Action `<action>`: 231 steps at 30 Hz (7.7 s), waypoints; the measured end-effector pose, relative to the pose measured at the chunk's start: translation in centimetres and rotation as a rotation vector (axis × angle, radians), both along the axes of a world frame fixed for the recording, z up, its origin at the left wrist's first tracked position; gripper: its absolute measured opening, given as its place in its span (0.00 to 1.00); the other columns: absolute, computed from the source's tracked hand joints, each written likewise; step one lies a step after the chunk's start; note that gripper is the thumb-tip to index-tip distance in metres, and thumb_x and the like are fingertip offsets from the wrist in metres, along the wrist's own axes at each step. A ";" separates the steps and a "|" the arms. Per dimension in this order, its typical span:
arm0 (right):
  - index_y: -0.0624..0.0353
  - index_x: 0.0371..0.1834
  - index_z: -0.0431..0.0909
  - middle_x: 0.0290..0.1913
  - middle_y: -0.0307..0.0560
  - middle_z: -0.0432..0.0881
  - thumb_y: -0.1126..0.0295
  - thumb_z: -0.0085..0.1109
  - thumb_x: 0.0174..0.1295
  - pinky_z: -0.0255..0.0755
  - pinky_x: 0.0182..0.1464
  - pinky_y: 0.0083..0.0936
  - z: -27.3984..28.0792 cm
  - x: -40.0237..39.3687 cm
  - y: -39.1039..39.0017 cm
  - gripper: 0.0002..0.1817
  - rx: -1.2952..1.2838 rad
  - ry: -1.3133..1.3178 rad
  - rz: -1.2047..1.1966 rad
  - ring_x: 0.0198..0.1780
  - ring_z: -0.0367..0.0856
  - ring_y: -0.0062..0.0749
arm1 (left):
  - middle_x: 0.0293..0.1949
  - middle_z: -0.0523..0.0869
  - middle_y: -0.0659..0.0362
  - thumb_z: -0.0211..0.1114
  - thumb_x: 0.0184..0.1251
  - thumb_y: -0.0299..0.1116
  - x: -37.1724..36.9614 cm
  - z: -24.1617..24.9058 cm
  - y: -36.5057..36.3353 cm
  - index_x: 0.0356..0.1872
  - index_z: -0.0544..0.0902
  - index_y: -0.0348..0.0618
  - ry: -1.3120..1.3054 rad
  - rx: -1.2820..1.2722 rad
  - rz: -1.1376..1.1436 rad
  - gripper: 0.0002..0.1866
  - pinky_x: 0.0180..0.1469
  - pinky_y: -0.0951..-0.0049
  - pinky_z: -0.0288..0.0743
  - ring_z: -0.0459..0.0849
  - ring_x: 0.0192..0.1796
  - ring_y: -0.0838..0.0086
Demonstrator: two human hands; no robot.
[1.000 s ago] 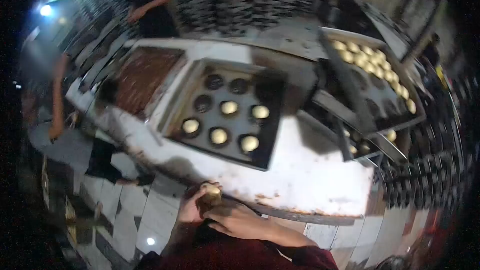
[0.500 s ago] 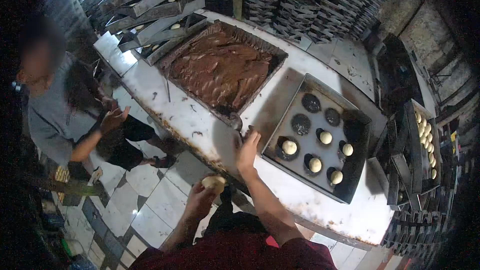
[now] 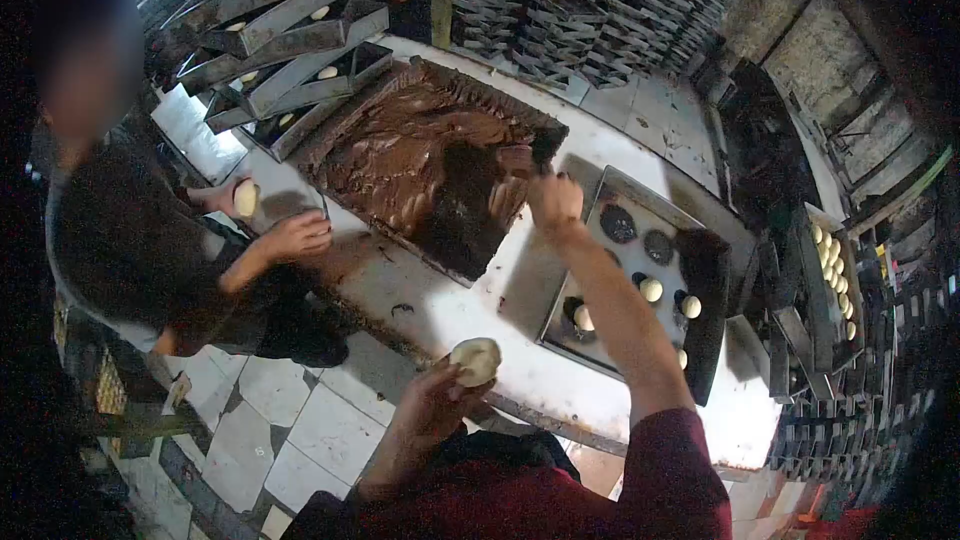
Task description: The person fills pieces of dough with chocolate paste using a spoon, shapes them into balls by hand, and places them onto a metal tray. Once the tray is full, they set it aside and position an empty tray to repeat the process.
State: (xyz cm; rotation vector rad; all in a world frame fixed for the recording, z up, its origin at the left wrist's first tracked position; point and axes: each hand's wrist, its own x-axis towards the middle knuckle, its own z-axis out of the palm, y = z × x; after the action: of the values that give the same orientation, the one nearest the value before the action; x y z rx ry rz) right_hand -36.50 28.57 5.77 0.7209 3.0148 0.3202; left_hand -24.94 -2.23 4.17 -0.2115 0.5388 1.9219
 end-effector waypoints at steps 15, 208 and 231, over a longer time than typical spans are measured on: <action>0.62 0.44 0.78 0.29 0.48 0.81 0.70 0.54 0.60 0.73 0.36 0.29 5.2 10.4 -7.6 0.12 -0.819 0.158 0.179 0.31 0.79 0.26 | 0.53 0.76 0.52 0.48 0.71 0.39 -5.0 -6.0 1.5 0.55 0.69 0.31 -0.015 -0.113 0.366 0.20 0.59 0.66 0.70 0.75 0.55 0.66; 0.66 0.48 0.68 0.47 0.59 0.74 0.75 0.65 0.53 0.71 0.47 0.33 0.6 29.1 7.6 0.21 -0.684 0.984 0.109 0.47 0.76 0.52 | 0.73 0.39 0.45 0.35 0.60 0.72 14.4 -0.6 23.0 0.71 0.34 0.42 0.366 0.196 -0.371 0.51 0.73 0.62 0.24 0.35 0.75 0.59; 0.64 0.54 0.72 0.57 0.57 0.71 0.70 0.61 0.56 0.62 0.62 0.43 7.9 32.0 15.9 0.21 -0.288 0.932 0.352 0.62 0.66 0.57 | 0.64 0.65 0.39 0.54 0.67 0.45 19.8 1.8 21.4 0.68 0.57 0.40 0.580 -0.039 -0.213 0.33 0.65 0.52 0.60 0.69 0.63 0.49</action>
State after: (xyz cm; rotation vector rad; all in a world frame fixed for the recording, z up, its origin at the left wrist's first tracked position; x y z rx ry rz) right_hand -4.48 44.47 13.67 0.3576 3.9097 -0.6289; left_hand -5.09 19.13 5.93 0.3801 0.9399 1.7523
